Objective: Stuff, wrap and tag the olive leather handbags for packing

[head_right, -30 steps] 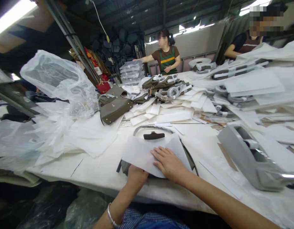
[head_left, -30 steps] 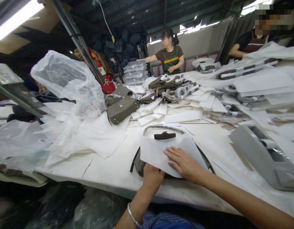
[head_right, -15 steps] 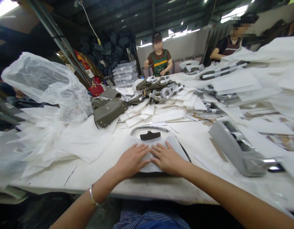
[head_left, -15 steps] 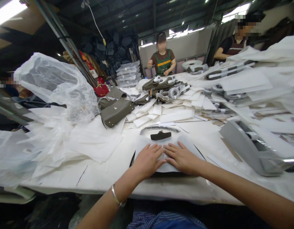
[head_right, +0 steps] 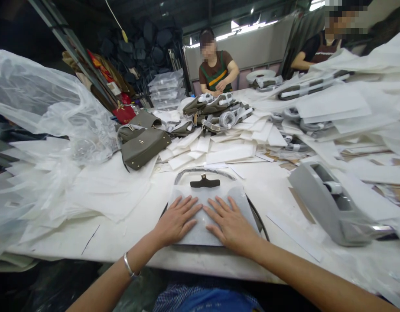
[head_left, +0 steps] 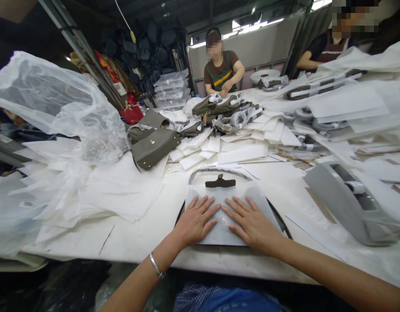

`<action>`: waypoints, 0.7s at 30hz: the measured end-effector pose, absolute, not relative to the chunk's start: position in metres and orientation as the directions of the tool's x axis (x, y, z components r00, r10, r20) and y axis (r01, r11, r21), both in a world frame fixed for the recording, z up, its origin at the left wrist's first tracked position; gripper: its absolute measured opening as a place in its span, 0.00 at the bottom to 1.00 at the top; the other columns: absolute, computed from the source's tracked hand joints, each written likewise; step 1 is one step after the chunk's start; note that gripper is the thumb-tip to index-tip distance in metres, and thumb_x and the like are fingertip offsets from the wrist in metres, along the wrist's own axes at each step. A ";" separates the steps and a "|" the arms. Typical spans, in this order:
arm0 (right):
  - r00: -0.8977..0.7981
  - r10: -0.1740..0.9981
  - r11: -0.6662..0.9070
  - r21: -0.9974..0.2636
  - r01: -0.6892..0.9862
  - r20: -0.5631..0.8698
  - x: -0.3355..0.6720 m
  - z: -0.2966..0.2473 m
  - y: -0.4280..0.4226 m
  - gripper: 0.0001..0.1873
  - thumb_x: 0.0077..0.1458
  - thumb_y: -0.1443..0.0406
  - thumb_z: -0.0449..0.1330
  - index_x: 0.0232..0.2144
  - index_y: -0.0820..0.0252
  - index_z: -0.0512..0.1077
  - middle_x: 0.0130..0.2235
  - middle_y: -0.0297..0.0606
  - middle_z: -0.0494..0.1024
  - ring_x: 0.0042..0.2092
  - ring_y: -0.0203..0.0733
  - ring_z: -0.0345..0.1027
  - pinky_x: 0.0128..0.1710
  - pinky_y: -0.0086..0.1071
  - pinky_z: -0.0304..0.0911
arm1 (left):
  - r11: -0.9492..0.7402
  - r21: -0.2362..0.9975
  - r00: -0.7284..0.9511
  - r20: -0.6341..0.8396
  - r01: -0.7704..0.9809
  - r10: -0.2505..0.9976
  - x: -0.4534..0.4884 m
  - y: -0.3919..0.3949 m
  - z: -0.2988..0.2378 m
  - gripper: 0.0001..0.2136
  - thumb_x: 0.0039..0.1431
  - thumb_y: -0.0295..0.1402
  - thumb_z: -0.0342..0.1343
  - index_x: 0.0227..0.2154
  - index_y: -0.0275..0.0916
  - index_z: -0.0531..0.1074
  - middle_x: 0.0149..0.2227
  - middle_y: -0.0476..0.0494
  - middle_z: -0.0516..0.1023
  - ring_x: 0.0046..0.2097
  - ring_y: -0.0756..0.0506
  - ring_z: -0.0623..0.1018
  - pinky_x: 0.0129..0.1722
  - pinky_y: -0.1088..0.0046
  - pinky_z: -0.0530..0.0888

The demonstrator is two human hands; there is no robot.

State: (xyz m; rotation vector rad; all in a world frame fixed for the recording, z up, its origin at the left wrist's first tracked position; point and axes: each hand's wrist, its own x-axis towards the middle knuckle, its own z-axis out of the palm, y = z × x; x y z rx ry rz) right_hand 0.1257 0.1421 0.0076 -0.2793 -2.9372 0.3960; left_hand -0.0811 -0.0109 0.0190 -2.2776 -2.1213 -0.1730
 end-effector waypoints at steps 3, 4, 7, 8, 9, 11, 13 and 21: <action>-0.971 0.198 0.953 -0.259 0.159 0.134 0.125 0.004 0.140 0.31 0.68 0.50 0.46 0.68 0.49 0.53 0.70 0.40 0.53 0.70 0.58 0.44 0.66 0.63 0.38 | -0.074 0.065 0.069 0.078 0.995 0.995 -0.083 -0.010 0.021 0.24 0.71 0.44 0.43 0.66 0.47 0.56 0.69 0.43 0.57 0.70 0.39 0.56 0.68 0.49 0.53; -0.972 0.197 0.953 -0.258 0.158 0.130 0.124 0.004 0.141 0.31 0.68 0.50 0.46 0.68 0.49 0.53 0.70 0.40 0.52 0.70 0.58 0.43 0.66 0.63 0.38 | -0.076 0.076 0.071 0.063 0.994 0.995 -0.084 -0.010 0.023 0.25 0.70 0.46 0.43 0.67 0.47 0.55 0.69 0.42 0.56 0.70 0.38 0.55 0.68 0.48 0.52; -0.973 0.202 0.949 -0.269 0.166 0.109 0.123 0.005 0.144 0.30 0.68 0.50 0.46 0.68 0.49 0.54 0.70 0.40 0.52 0.70 0.58 0.44 0.66 0.63 0.39 | -0.100 0.129 0.101 0.001 0.987 0.995 -0.086 -0.011 0.027 0.33 0.65 0.55 0.45 0.68 0.47 0.52 0.70 0.40 0.53 0.70 0.36 0.54 0.67 0.46 0.52; -0.974 0.203 0.947 -0.275 0.168 0.101 0.122 0.006 0.146 0.30 0.68 0.50 0.46 0.68 0.50 0.54 0.70 0.40 0.53 0.70 0.57 0.44 0.66 0.63 0.39 | -0.104 0.142 0.106 -0.006 0.984 0.994 -0.087 -0.011 0.027 0.35 0.64 0.57 0.46 0.68 0.48 0.51 0.71 0.40 0.52 0.70 0.36 0.53 0.67 0.46 0.52; -0.975 0.201 0.945 -0.280 0.168 0.091 0.122 0.007 0.147 0.30 0.68 0.50 0.46 0.68 0.50 0.54 0.70 0.40 0.53 0.70 0.57 0.44 0.66 0.63 0.40 | -0.103 0.148 0.105 -0.005 0.984 0.994 -0.088 -0.011 0.027 0.35 0.63 0.58 0.46 0.68 0.49 0.51 0.71 0.40 0.51 0.71 0.36 0.53 0.67 0.45 0.52; -0.979 0.189 0.944 -0.289 0.161 0.072 0.122 0.009 0.150 0.31 0.68 0.50 0.46 0.68 0.50 0.53 0.70 0.39 0.53 0.70 0.57 0.45 0.66 0.63 0.40 | -0.100 0.142 0.098 0.018 0.985 0.995 -0.089 -0.013 0.024 0.34 0.64 0.56 0.46 0.68 0.49 0.51 0.71 0.41 0.51 0.71 0.36 0.52 0.67 0.45 0.51; -0.983 0.171 0.945 -0.292 0.146 0.062 0.123 0.010 0.153 0.31 0.68 0.49 0.46 0.69 0.49 0.52 0.70 0.39 0.53 0.70 0.58 0.46 0.66 0.63 0.41 | -0.103 0.130 0.098 0.044 0.986 0.994 -0.089 -0.015 0.019 0.32 0.65 0.54 0.47 0.68 0.49 0.52 0.71 0.42 0.50 0.71 0.35 0.51 0.67 0.45 0.51; -0.968 0.116 0.991 -0.092 0.097 0.221 0.124 0.006 0.155 0.34 0.66 0.52 0.51 0.69 0.52 0.51 0.70 0.38 0.53 0.69 0.53 0.47 0.68 0.54 0.34 | -0.113 0.005 0.111 0.138 0.994 0.984 -0.090 -0.019 0.010 0.35 0.63 0.55 0.49 0.68 0.46 0.53 0.72 0.40 0.49 0.71 0.34 0.50 0.68 0.49 0.44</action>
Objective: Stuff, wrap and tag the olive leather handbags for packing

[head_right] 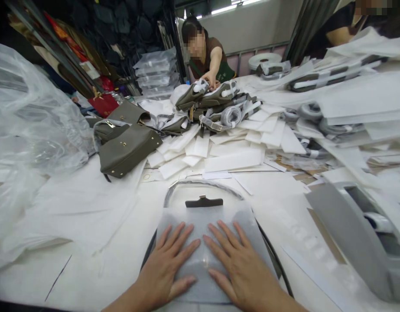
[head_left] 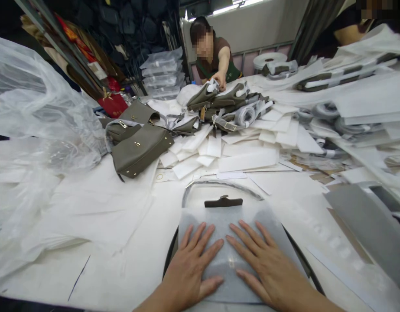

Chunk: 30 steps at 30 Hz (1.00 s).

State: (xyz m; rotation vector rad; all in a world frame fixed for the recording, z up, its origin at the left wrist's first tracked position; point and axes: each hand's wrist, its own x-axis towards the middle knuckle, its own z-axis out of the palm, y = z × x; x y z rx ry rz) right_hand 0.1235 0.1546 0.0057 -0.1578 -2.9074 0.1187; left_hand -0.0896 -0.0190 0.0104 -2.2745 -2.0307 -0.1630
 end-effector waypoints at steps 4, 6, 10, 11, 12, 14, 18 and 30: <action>-0.948 0.084 0.994 0.039 0.101 0.306 0.121 0.005 0.162 0.33 0.63 0.48 0.54 0.65 0.54 0.61 0.66 0.42 0.62 0.66 0.53 0.55 0.65 0.50 0.43 | -0.165 -0.114 0.187 0.225 0.980 0.956 -0.096 -0.013 0.003 0.34 0.63 0.58 0.48 0.66 0.44 0.59 0.68 0.37 0.58 0.70 0.34 0.55 0.69 0.50 0.40; -0.942 0.064 0.993 0.076 0.094 0.329 0.120 0.002 0.171 0.33 0.62 0.45 0.53 0.61 0.56 0.66 0.63 0.43 0.68 0.63 0.53 0.62 0.60 0.47 0.53 | -0.179 -0.167 0.217 0.252 0.970 0.943 -0.101 -0.011 -0.004 0.30 0.64 0.54 0.50 0.64 0.47 0.62 0.66 0.38 0.63 0.68 0.35 0.58 0.69 0.50 0.42; -0.948 0.050 0.990 0.108 0.088 0.315 0.115 -0.004 0.191 0.25 0.66 0.53 0.51 0.56 0.61 0.71 0.58 0.41 0.74 0.57 0.45 0.69 0.51 0.37 0.64 | -0.180 -0.165 0.219 0.260 0.970 0.940 -0.112 -0.009 -0.014 0.21 0.68 0.42 0.51 0.62 0.51 0.65 0.62 0.44 0.69 0.65 0.37 0.64 0.69 0.49 0.45; -0.950 0.048 0.990 0.110 0.086 0.310 0.114 -0.005 0.196 0.23 0.67 0.56 0.50 0.56 0.61 0.71 0.58 0.40 0.75 0.55 0.44 0.70 0.50 0.36 0.65 | -0.183 -0.158 0.219 0.255 0.970 0.942 -0.114 -0.007 -0.013 0.20 0.69 0.41 0.50 0.61 0.50 0.66 0.62 0.45 0.70 0.64 0.38 0.66 0.69 0.51 0.45; -0.952 0.053 0.990 0.111 0.090 0.303 0.112 -0.005 0.200 0.22 0.67 0.58 0.49 0.56 0.62 0.71 0.58 0.39 0.75 0.55 0.43 0.71 0.49 0.36 0.66 | -0.188 -0.149 0.220 0.248 0.971 0.943 -0.117 -0.005 -0.010 0.19 0.69 0.41 0.48 0.61 0.49 0.67 0.61 0.47 0.71 0.63 0.40 0.67 0.69 0.53 0.45; -0.949 0.071 0.989 0.104 0.108 0.306 0.109 -0.005 0.205 0.23 0.68 0.57 0.47 0.56 0.63 0.71 0.58 0.41 0.75 0.54 0.45 0.71 0.49 0.39 0.66 | -0.184 -0.110 0.206 0.246 0.977 0.947 -0.121 0.004 -0.001 0.20 0.70 0.44 0.46 0.58 0.44 0.70 0.60 0.48 0.73 0.61 0.44 0.70 0.70 0.61 0.45; -0.945 0.135 0.988 0.028 0.150 0.297 0.103 0.002 0.208 0.26 0.68 0.52 0.47 0.53 0.63 0.72 0.53 0.43 0.78 0.51 0.48 0.73 0.49 0.42 0.64 | -0.042 0.049 0.028 0.253 0.998 0.967 -0.122 0.029 0.017 0.18 0.70 0.40 0.48 0.54 0.36 0.73 0.53 0.46 0.79 0.53 0.48 0.75 0.69 0.70 0.46; -0.944 0.284 0.925 -0.307 0.223 0.168 0.082 0.031 0.219 0.25 0.68 0.48 0.43 0.36 0.54 0.72 0.31 0.35 0.77 0.31 0.44 0.69 0.33 0.39 0.60 | 0.000 0.241 -0.036 0.145 0.970 0.989 -0.127 0.049 0.036 0.17 0.70 0.44 0.43 0.37 0.38 0.71 0.33 0.43 0.77 0.35 0.42 0.77 0.34 0.62 0.75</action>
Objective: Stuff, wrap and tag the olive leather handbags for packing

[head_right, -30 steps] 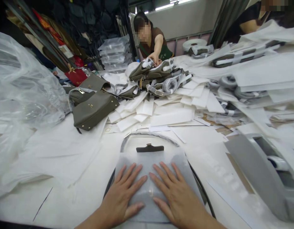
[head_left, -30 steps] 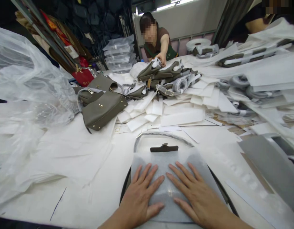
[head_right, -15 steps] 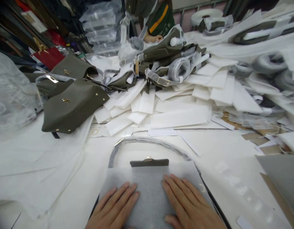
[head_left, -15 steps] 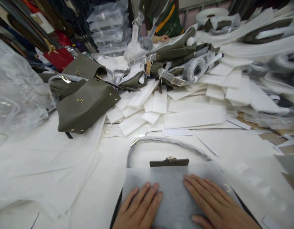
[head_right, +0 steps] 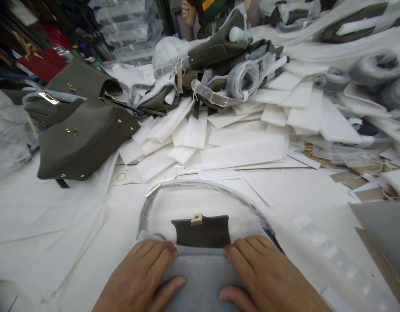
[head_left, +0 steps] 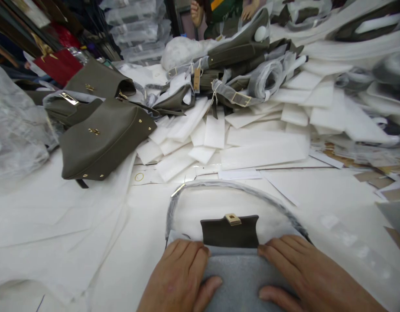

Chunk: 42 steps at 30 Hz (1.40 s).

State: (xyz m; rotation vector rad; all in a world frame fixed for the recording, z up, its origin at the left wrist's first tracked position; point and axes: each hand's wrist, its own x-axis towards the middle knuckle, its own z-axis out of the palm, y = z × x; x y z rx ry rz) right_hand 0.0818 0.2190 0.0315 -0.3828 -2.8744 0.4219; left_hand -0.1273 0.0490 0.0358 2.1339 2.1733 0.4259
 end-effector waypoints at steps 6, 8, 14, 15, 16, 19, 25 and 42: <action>-0.957 0.272 0.900 -0.379 0.215 0.104 0.084 0.036 0.221 0.20 0.67 0.50 0.47 0.34 0.55 0.70 0.30 0.35 0.75 0.32 0.42 0.69 0.33 0.36 0.62 | -0.022 0.270 -0.017 0.139 0.963 0.990 -0.128 0.044 0.038 0.12 0.68 0.41 0.47 0.35 0.39 0.70 0.29 0.45 0.74 0.33 0.42 0.75 0.35 0.63 0.76; -0.954 0.271 0.908 -0.362 0.209 0.128 0.083 0.035 0.220 0.20 0.69 0.52 0.45 0.35 0.56 0.69 0.31 0.36 0.75 0.33 0.42 0.70 0.34 0.36 0.62 | -0.012 0.270 -0.022 0.123 0.963 0.992 -0.128 0.045 0.035 0.12 0.68 0.41 0.47 0.33 0.40 0.69 0.28 0.45 0.73 0.32 0.42 0.75 0.34 0.63 0.76; -0.975 0.182 0.948 -0.287 0.140 0.127 0.081 0.030 0.222 0.20 0.70 0.54 0.43 0.33 0.56 0.68 0.29 0.34 0.73 0.29 0.42 0.68 0.31 0.38 0.60 | -0.026 0.241 -0.009 0.139 0.970 0.990 -0.131 0.048 0.029 0.17 0.70 0.45 0.42 0.34 0.40 0.69 0.27 0.46 0.73 0.30 0.43 0.75 0.33 0.64 0.75; -0.976 0.166 0.954 -0.275 0.122 0.142 0.081 0.030 0.223 0.21 0.70 0.54 0.43 0.33 0.56 0.68 0.28 0.34 0.73 0.30 0.42 0.68 0.32 0.38 0.61 | -0.036 0.234 -0.001 0.153 0.972 0.988 -0.131 0.048 0.029 0.18 0.70 0.46 0.42 0.35 0.40 0.70 0.26 0.46 0.73 0.30 0.43 0.75 0.33 0.65 0.74; -0.975 0.158 0.958 -0.265 0.112 0.158 0.082 0.031 0.224 0.21 0.70 0.54 0.43 0.33 0.55 0.68 0.28 0.35 0.73 0.31 0.43 0.69 0.34 0.38 0.61 | -0.043 0.226 0.004 0.168 0.973 0.986 -0.131 0.047 0.029 0.17 0.70 0.45 0.42 0.35 0.40 0.70 0.26 0.46 0.72 0.30 0.44 0.75 0.33 0.65 0.74; -0.971 0.165 0.958 -0.260 0.116 0.175 0.085 0.033 0.226 0.20 0.70 0.53 0.44 0.33 0.55 0.69 0.29 0.35 0.74 0.32 0.43 0.70 0.36 0.37 0.63 | -0.045 0.210 0.000 0.213 0.977 0.977 -0.129 0.046 0.032 0.15 0.70 0.43 0.43 0.36 0.40 0.70 0.26 0.47 0.73 0.30 0.44 0.75 0.34 0.66 0.74; -0.981 0.182 0.936 -0.318 0.153 0.064 0.080 0.028 0.228 0.16 0.68 0.55 0.48 0.30 0.54 0.65 0.25 0.31 0.73 0.24 0.40 0.69 0.24 0.34 0.58 | -0.030 0.218 -0.010 0.178 0.975 0.984 -0.126 0.047 0.029 0.14 0.69 0.40 0.45 0.30 0.41 0.67 0.26 0.47 0.72 0.29 0.44 0.73 0.31 0.66 0.72; -0.968 0.248 0.948 -0.215 0.233 0.046 0.077 0.001 0.226 0.23 0.70 0.51 0.42 0.44 0.61 0.70 0.30 0.40 0.79 0.28 0.43 0.73 0.27 0.34 0.61 | -0.080 0.303 -0.012 0.291 0.950 0.957 -0.095 0.043 0.015 0.12 0.70 0.28 0.45 0.44 0.37 0.75 0.48 0.43 0.80 0.51 0.46 0.77 0.55 0.69 0.72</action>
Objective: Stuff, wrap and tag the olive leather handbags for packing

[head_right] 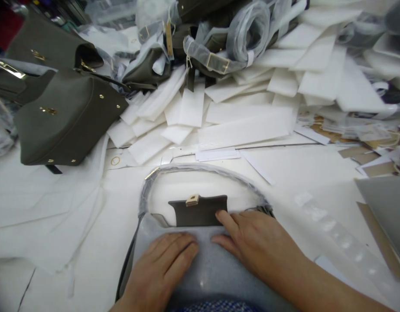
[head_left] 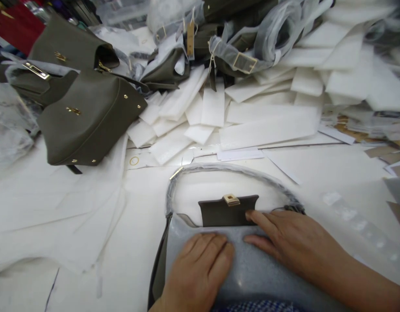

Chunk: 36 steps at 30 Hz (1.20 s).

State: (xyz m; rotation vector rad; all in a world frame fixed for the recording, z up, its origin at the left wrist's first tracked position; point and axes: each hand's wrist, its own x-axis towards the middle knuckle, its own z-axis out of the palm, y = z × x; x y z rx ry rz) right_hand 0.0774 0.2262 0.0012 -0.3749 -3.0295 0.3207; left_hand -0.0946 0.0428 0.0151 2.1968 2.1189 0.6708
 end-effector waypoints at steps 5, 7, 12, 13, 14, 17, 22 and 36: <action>-0.972 0.236 0.951 -0.208 0.228 0.015 0.080 -0.001 0.226 0.21 0.69 0.53 0.46 0.46 0.62 0.70 0.32 0.42 0.80 0.29 0.43 0.73 0.29 0.34 0.62 | -0.061 0.461 -0.001 0.132 0.886 0.991 -0.089 0.032 0.025 0.13 0.69 0.35 0.49 0.50 0.36 0.73 0.54 0.41 0.77 0.58 0.45 0.75 0.60 0.65 0.72; -0.971 0.238 0.952 -0.204 0.230 0.014 0.081 -0.001 0.225 0.20 0.68 0.53 0.49 0.47 0.62 0.69 0.33 0.42 0.79 0.31 0.45 0.74 0.30 0.35 0.64 | -0.073 0.461 0.041 0.079 0.884 0.996 -0.089 0.028 0.026 0.19 0.67 0.44 0.52 0.53 0.37 0.71 0.58 0.41 0.74 0.61 0.43 0.72 0.62 0.59 0.70; -0.968 0.244 0.945 -0.239 0.224 0.059 0.082 0.003 0.224 0.17 0.65 0.56 0.56 0.47 0.64 0.70 0.39 0.46 0.80 0.39 0.49 0.75 0.39 0.42 0.70 | -0.098 0.423 0.097 0.024 0.901 0.995 -0.087 0.019 0.019 0.26 0.63 0.52 0.53 0.57 0.41 0.68 0.64 0.41 0.68 0.65 0.41 0.67 0.64 0.55 0.66; -0.968 0.231 0.948 -0.249 0.199 0.103 0.082 0.005 0.224 0.15 0.65 0.58 0.57 0.47 0.64 0.70 0.44 0.49 0.79 0.44 0.51 0.75 0.44 0.45 0.70 | -0.109 0.412 0.107 0.026 0.905 0.994 -0.086 0.018 0.016 0.26 0.63 0.52 0.53 0.58 0.41 0.68 0.64 0.41 0.67 0.65 0.42 0.66 0.64 0.55 0.65; -0.967 0.193 0.954 -0.261 0.146 0.164 0.082 0.007 0.224 0.13 0.65 0.61 0.56 0.48 0.63 0.71 0.50 0.50 0.77 0.50 0.51 0.72 0.49 0.48 0.69 | -0.115 0.402 0.114 0.028 0.908 0.993 -0.086 0.017 0.015 0.26 0.64 0.52 0.52 0.58 0.41 0.68 0.64 0.41 0.66 0.66 0.42 0.65 0.64 0.55 0.65; -0.937 -0.082 0.930 -0.311 -0.194 0.339 0.084 0.015 0.223 0.12 0.66 0.68 0.53 0.49 0.56 0.72 0.59 0.43 0.72 0.61 0.45 0.64 0.60 0.48 0.62 | -0.118 0.394 0.115 0.032 0.912 0.993 -0.085 0.015 0.012 0.26 0.64 0.51 0.52 0.59 0.41 0.67 0.64 0.40 0.66 0.67 0.42 0.64 0.66 0.54 0.63; -0.888 -0.310 0.775 -0.450 -0.443 0.340 0.084 0.022 0.220 0.12 0.66 0.66 0.56 0.49 0.55 0.75 0.50 0.40 0.79 0.56 0.37 0.69 0.54 0.37 0.68 | -0.115 0.425 0.111 0.033 0.898 0.993 -0.085 0.014 0.015 0.29 0.64 0.50 0.53 0.62 0.41 0.63 0.65 0.39 0.66 0.67 0.43 0.63 0.67 0.55 0.60; -0.883 -0.376 0.719 -0.513 -0.470 0.281 0.088 0.017 0.215 0.16 0.68 0.66 0.53 0.54 0.59 0.72 0.49 0.44 0.79 0.54 0.39 0.69 0.55 0.40 0.65 | -0.127 0.475 0.122 0.041 0.871 0.992 -0.088 0.010 0.016 0.28 0.63 0.54 0.52 0.58 0.39 0.68 0.65 0.39 0.65 0.68 0.43 0.61 0.68 0.57 0.56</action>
